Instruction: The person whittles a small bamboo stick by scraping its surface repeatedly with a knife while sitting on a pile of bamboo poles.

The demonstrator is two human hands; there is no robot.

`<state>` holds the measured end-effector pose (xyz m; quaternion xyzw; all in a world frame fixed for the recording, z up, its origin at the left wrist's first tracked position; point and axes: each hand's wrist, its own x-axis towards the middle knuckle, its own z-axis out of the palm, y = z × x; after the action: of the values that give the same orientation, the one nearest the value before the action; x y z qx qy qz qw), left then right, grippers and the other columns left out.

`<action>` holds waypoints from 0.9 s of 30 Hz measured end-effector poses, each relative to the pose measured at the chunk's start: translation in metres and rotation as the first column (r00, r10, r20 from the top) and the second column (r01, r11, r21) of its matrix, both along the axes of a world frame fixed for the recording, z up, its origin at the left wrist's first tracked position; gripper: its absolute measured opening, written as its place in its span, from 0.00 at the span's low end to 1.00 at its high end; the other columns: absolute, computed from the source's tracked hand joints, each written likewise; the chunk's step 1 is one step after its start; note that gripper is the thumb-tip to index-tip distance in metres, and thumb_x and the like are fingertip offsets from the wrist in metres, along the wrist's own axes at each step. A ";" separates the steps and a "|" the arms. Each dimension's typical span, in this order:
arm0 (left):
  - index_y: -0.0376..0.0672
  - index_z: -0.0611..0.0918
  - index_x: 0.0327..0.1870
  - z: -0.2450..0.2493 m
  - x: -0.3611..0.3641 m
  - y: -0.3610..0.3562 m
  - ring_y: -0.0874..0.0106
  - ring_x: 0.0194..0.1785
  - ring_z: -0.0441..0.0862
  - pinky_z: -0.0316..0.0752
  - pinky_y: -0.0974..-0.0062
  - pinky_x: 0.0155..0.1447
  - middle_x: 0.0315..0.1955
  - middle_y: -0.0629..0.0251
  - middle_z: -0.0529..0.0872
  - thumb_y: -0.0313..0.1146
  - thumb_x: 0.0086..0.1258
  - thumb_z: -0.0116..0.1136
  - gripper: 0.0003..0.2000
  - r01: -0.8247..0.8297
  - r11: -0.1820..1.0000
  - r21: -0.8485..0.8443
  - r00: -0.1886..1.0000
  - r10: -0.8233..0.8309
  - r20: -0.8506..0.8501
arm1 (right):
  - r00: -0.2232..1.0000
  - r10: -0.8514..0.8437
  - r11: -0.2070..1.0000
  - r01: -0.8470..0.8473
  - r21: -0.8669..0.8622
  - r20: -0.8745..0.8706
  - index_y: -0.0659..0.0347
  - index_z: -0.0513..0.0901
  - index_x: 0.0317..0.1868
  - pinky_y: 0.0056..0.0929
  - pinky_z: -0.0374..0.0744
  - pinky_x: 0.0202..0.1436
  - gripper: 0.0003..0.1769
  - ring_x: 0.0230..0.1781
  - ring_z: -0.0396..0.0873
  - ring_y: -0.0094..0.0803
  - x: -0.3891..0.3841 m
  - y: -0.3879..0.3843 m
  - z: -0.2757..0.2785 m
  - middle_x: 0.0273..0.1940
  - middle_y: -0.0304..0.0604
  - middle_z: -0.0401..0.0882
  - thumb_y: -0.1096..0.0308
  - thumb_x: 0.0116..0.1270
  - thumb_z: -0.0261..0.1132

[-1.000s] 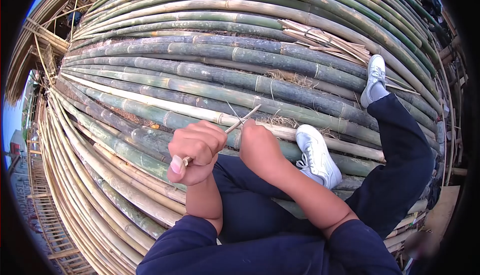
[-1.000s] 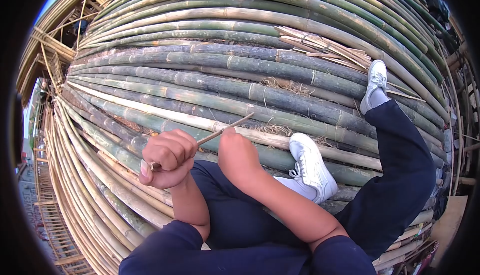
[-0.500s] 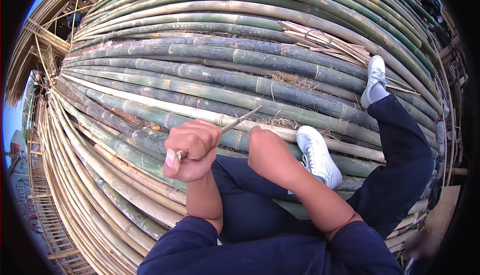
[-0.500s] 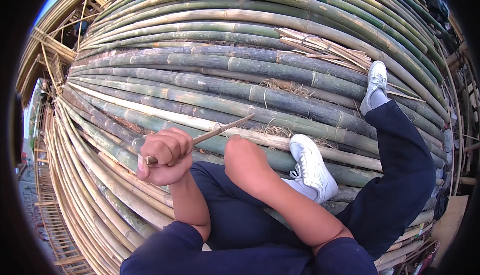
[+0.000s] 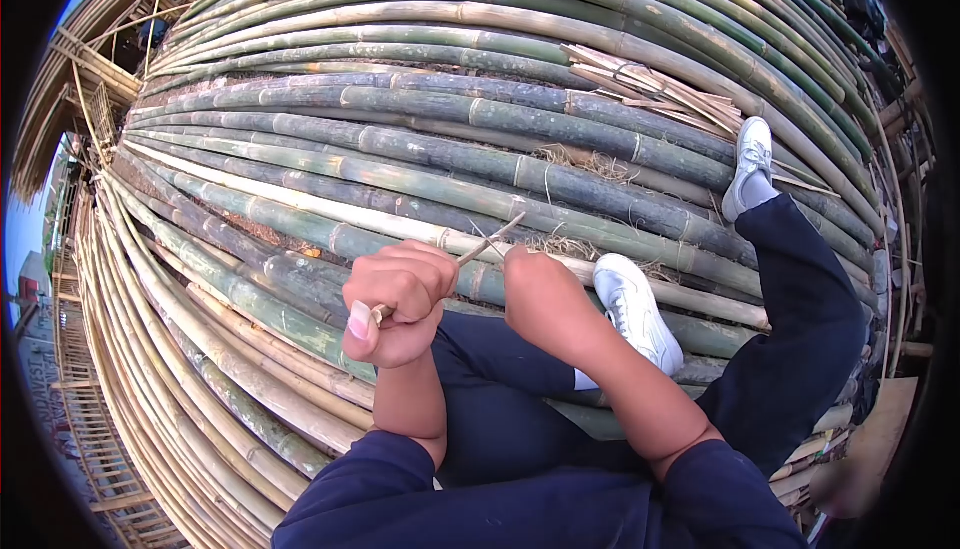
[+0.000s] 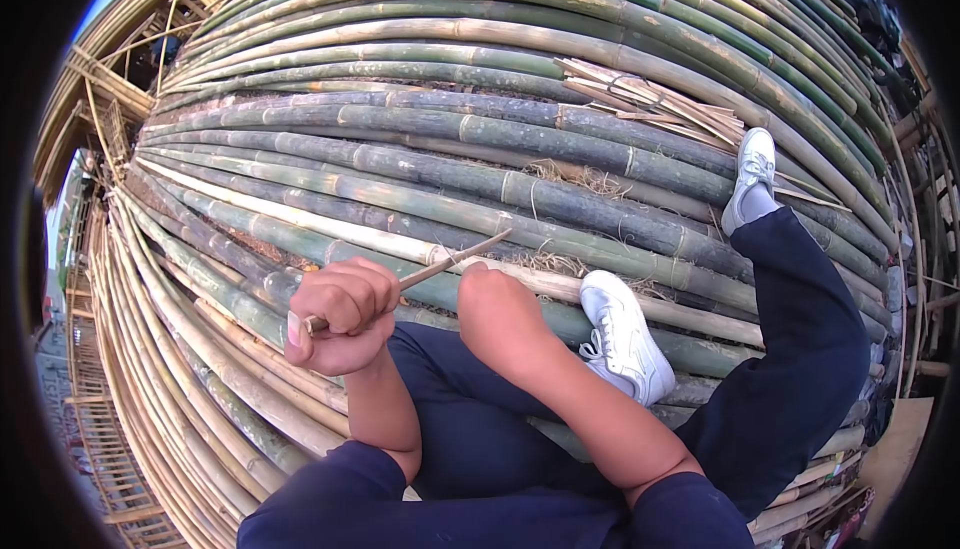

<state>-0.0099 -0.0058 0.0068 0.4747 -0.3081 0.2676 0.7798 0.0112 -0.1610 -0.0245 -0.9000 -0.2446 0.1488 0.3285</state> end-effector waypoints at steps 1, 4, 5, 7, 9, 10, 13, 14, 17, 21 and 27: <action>0.44 0.56 0.13 0.000 0.000 0.002 0.77 0.10 0.46 0.43 0.77 0.16 0.08 0.72 0.53 0.48 0.69 0.44 0.26 -0.020 1.000 -0.002 1.000 0.020 -0.019 | 1.000 0.016 1.000 -0.016 -0.024 -0.021 0.76 0.75 0.36 0.49 0.82 0.42 0.09 0.35 0.83 0.61 -0.003 -0.002 0.006 0.29 0.70 0.80 0.84 0.52 0.60; 0.44 0.56 0.13 0.000 -0.001 0.000 0.76 0.10 0.47 0.43 0.77 0.16 0.08 0.72 0.53 0.48 0.69 0.43 0.26 0.005 1.000 -0.004 1.000 -0.005 -0.028 | 1.000 -0.002 0.999 0.001 -0.045 -0.018 0.77 0.74 0.35 0.48 0.82 0.40 0.09 0.34 0.83 0.61 -0.003 0.005 0.001 0.29 0.69 0.80 0.84 0.51 0.60; 0.44 0.57 0.12 0.000 -0.002 -0.005 0.75 0.10 0.47 0.44 0.76 0.16 0.08 0.71 0.53 0.48 0.69 0.43 0.26 0.015 1.000 0.008 1.000 -0.015 -0.008 | 0.999 -0.033 0.998 0.033 -0.044 0.014 0.77 0.74 0.35 0.48 0.82 0.39 0.09 0.33 0.83 0.61 -0.001 0.008 -0.002 0.28 0.69 0.80 0.84 0.51 0.61; 0.43 0.57 0.12 0.000 -0.003 -0.006 0.75 0.10 0.47 0.44 0.76 0.16 0.08 0.71 0.53 0.48 0.69 0.44 0.25 0.002 1.000 0.022 1.000 -0.002 -0.006 | 0.999 -0.007 0.997 0.011 -0.082 0.050 0.76 0.75 0.37 0.46 0.84 0.37 0.09 0.33 0.85 0.57 -0.001 0.006 -0.004 0.29 0.65 0.82 0.83 0.54 0.60; 0.43 0.57 0.12 0.001 0.000 -0.007 0.75 0.10 0.48 0.44 0.76 0.16 0.08 0.71 0.53 0.48 0.68 0.44 0.25 -0.005 0.999 0.045 1.000 0.005 0.000 | 0.996 0.013 0.994 -0.003 -0.113 0.089 0.75 0.76 0.39 0.43 0.85 0.35 0.08 0.33 0.87 0.53 -0.003 0.003 0.002 0.29 0.62 0.84 0.81 0.57 0.60; 0.45 0.57 0.13 0.001 0.000 -0.008 0.77 0.09 0.47 0.46 0.78 0.14 0.07 0.72 0.54 0.49 0.70 0.45 0.26 -0.014 0.999 0.030 1.000 0.013 0.007 | 0.997 0.020 0.991 -0.010 -0.136 0.073 0.75 0.76 0.38 0.43 0.85 0.35 0.08 0.32 0.87 0.53 -0.009 -0.001 0.013 0.28 0.61 0.84 0.81 0.58 0.59; 0.45 0.57 0.13 0.000 -0.001 -0.003 0.78 0.10 0.47 0.46 0.78 0.14 0.07 0.73 0.54 0.49 0.70 0.45 0.26 -0.023 1.000 0.002 1.000 0.023 -0.013 | 0.996 0.022 0.991 -0.011 -0.135 0.082 0.74 0.76 0.37 0.43 0.85 0.34 0.06 0.31 0.87 0.53 -0.005 0.004 -0.003 0.27 0.60 0.84 0.80 0.59 0.59; 0.44 0.57 0.12 -0.001 -0.001 0.000 0.76 0.10 0.47 0.45 0.77 0.16 0.07 0.72 0.54 0.48 0.68 0.44 0.25 -0.022 1.000 -0.011 0.999 0.022 -0.026 | 0.993 0.016 0.994 -0.003 -0.110 0.120 0.74 0.76 0.37 0.43 0.85 0.33 0.06 0.31 0.87 0.53 -0.002 0.007 -0.011 0.27 0.60 0.84 0.79 0.60 0.58; 0.44 0.57 0.12 -0.003 -0.002 0.007 0.78 0.10 0.47 0.44 0.78 0.16 0.07 0.73 0.54 0.50 0.68 0.45 0.26 -0.049 0.996 -0.074 0.996 0.044 -0.072 | 0.990 0.016 0.993 0.000 -0.117 0.137 0.73 0.76 0.37 0.42 0.85 0.33 0.06 0.31 0.87 0.52 -0.004 0.009 -0.011 0.27 0.59 0.84 0.78 0.61 0.59; 0.44 0.57 0.12 -0.003 -0.002 0.003 0.79 0.10 0.47 0.42 0.78 0.16 0.08 0.73 0.54 0.51 0.69 0.45 0.27 -0.027 0.999 -0.035 0.998 0.025 -0.055 | 0.995 -0.017 0.979 0.036 -0.200 0.097 0.72 0.77 0.38 0.40 0.85 0.32 0.05 0.29 0.87 0.49 -0.017 0.009 0.007 0.27 0.57 0.84 0.79 0.61 0.59; 0.44 0.57 0.13 0.000 0.000 -0.006 0.76 0.10 0.48 0.44 0.77 0.16 0.08 0.71 0.53 0.50 0.69 0.45 0.27 0.028 0.999 0.038 1.000 -0.028 -0.006 | 0.995 0.005 0.972 0.019 -0.234 0.101 0.73 0.77 0.37 0.42 0.85 0.34 0.06 0.32 0.86 0.51 -0.002 0.004 0.001 0.29 0.60 0.84 0.80 0.58 0.60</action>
<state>-0.0098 -0.0115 0.0069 0.4858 -0.3176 0.2497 0.7751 0.0096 -0.1565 -0.0239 -0.9397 -0.2383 0.1301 0.2078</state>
